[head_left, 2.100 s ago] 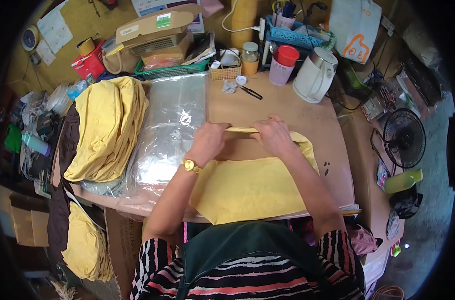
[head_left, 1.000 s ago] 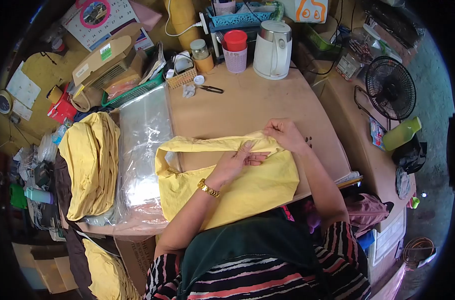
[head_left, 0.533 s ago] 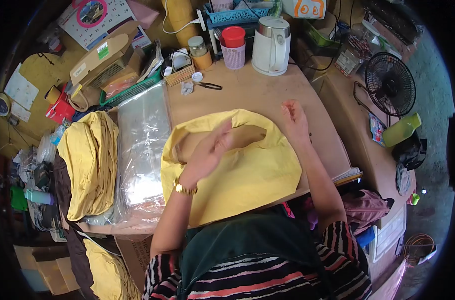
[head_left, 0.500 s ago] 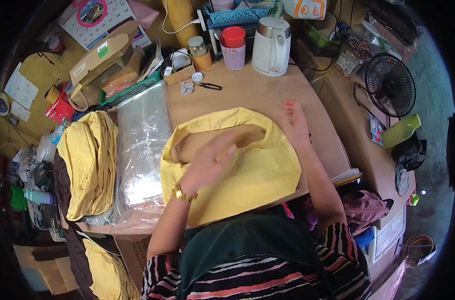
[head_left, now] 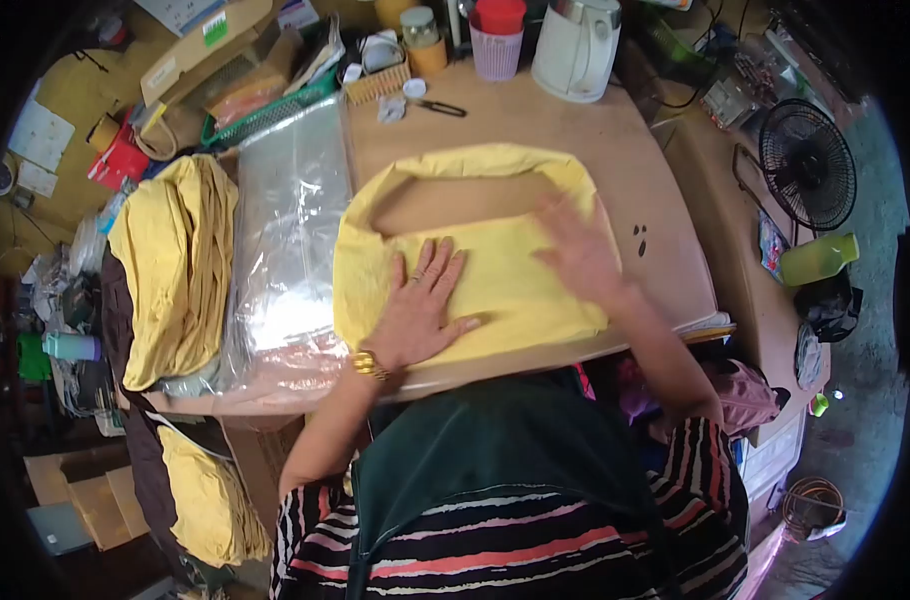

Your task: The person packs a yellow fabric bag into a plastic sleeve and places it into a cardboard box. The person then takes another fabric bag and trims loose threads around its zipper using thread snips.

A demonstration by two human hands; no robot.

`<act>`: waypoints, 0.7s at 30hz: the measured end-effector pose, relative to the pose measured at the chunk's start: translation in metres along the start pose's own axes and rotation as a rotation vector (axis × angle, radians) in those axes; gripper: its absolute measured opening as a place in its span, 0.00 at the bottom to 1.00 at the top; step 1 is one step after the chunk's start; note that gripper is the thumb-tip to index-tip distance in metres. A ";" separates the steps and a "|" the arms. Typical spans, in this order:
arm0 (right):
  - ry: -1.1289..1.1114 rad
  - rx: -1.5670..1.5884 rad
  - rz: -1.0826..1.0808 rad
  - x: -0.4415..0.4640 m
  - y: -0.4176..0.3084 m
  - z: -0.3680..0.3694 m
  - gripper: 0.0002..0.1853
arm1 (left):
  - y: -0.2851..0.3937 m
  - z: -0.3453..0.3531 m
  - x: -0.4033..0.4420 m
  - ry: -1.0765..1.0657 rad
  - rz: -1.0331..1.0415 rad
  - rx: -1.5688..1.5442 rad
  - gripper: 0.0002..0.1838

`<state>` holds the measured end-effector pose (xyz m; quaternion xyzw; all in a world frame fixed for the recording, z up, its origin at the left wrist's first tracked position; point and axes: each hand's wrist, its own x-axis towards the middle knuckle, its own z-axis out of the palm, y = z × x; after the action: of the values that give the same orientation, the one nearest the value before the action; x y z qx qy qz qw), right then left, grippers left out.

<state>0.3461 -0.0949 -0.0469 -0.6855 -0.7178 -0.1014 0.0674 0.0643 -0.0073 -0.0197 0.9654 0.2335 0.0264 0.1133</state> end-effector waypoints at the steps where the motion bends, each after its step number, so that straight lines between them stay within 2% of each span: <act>1: -0.018 0.007 -0.011 -0.009 0.004 -0.018 0.43 | 0.000 -0.021 -0.009 -0.053 0.065 -0.028 0.49; 3: -0.183 0.491 0.015 -0.019 0.006 -0.067 0.45 | 0.001 -0.042 -0.038 -0.132 0.071 -0.072 0.48; 5: -0.237 0.432 0.002 -0.042 -0.008 -0.073 0.45 | -0.007 -0.043 -0.065 -0.251 0.058 0.096 0.49; 7: -0.297 0.363 -0.023 -0.051 -0.019 -0.074 0.45 | -0.018 -0.034 -0.076 -0.194 0.009 0.058 0.47; 10: -0.240 0.225 -0.061 -0.054 -0.031 -0.068 0.41 | -0.029 -0.019 -0.083 0.005 0.047 0.136 0.40; 12: -0.214 0.014 -0.139 -0.058 -0.028 -0.049 0.37 | -0.027 -0.023 -0.080 0.043 0.057 0.154 0.39; 14: -0.222 0.123 -0.112 -0.061 -0.015 -0.032 0.35 | -0.033 -0.017 -0.074 0.091 0.065 0.177 0.37; 17: -0.310 0.295 -0.078 -0.057 -0.005 -0.045 0.34 | -0.042 0.007 -0.075 0.035 -0.066 0.055 0.34; 18: -0.372 0.355 -0.066 -0.051 -0.007 -0.053 0.34 | -0.041 0.001 -0.076 -0.020 -0.061 0.070 0.33; 20: -0.335 0.324 -0.051 -0.039 -0.012 -0.069 0.35 | -0.023 -0.030 -0.073 -0.191 -0.082 -0.004 0.32; 21: -0.298 0.294 -0.023 -0.033 -0.014 -0.072 0.36 | -0.019 -0.035 -0.071 -0.176 -0.102 0.002 0.32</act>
<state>0.3306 -0.1442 0.0149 -0.6674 -0.7348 0.1060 0.0586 -0.0110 -0.0155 0.0104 0.9509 0.2716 -0.0648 0.1335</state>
